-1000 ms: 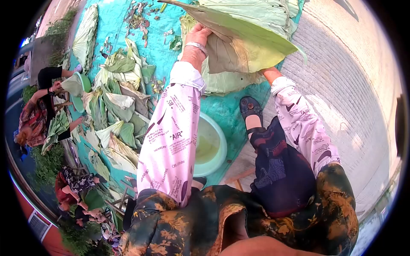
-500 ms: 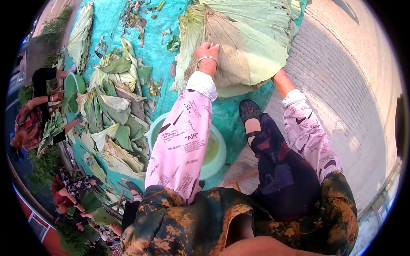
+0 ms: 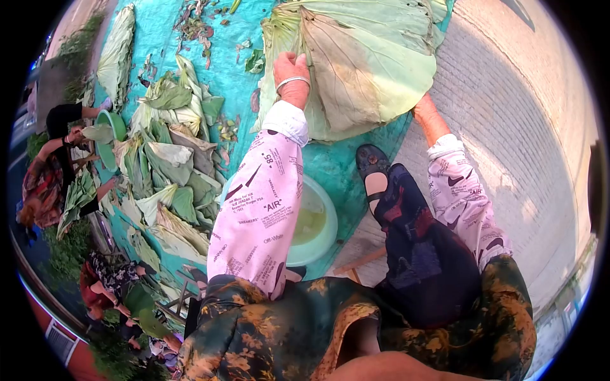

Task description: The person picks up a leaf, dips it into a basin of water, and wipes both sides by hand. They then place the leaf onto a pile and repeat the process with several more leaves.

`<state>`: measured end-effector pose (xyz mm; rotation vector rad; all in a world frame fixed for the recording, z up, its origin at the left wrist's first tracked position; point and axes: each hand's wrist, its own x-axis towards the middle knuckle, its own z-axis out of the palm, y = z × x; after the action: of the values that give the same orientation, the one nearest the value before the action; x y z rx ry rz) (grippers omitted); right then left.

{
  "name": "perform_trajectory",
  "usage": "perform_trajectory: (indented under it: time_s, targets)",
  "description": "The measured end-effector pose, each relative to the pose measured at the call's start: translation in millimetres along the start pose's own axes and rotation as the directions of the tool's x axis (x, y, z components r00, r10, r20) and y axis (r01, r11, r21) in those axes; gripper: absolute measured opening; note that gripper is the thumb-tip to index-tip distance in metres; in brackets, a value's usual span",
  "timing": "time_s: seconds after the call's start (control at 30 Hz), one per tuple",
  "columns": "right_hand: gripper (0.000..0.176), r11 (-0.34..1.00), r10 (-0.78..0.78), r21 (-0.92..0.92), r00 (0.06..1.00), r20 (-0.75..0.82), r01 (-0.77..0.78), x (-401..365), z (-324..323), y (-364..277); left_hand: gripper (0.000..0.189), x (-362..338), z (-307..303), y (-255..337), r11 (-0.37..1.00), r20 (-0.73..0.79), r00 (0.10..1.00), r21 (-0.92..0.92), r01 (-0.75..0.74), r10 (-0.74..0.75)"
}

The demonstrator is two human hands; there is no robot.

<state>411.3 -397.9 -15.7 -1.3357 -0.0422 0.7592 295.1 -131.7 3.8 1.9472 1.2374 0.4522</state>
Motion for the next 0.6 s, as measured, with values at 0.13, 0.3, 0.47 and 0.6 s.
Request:
perform_trajectory:
  time_s: [0.13, 0.3, 0.47, 0.6]
  targets:
    - [0.043, 0.983, -0.135, -0.113, 0.987, 0.092, 0.145, -6.1, -4.0, 3.9, 0.036, 24.7, 1.8, -3.8, 0.978, -0.030, 0.996, 0.192, -0.079, 0.086]
    - [0.048, 0.958, -0.190, -0.192, 0.974, 0.123, 0.211, 4.3, -6.9, 6.4, 0.028, 31.9, -0.5, 8.2, 0.961, 0.072, 0.997, 0.275, -0.023, 0.003]
    - [0.050, 0.912, -0.330, -0.217, 0.937, 0.112, 0.347, 7.4, 19.6, -16.7, 0.023, 60.7, 4.1, -15.4, 0.982, -0.072, 0.996, -0.183, 0.041, -0.055]
    - [0.042, 0.911, -0.275, -0.297, 0.959, 0.074, 0.284, 15.9, 32.1, -23.3, 0.022, 65.3, -6.4, -22.7, 0.933, -0.115, 0.982, -0.344, 0.102, -0.150]
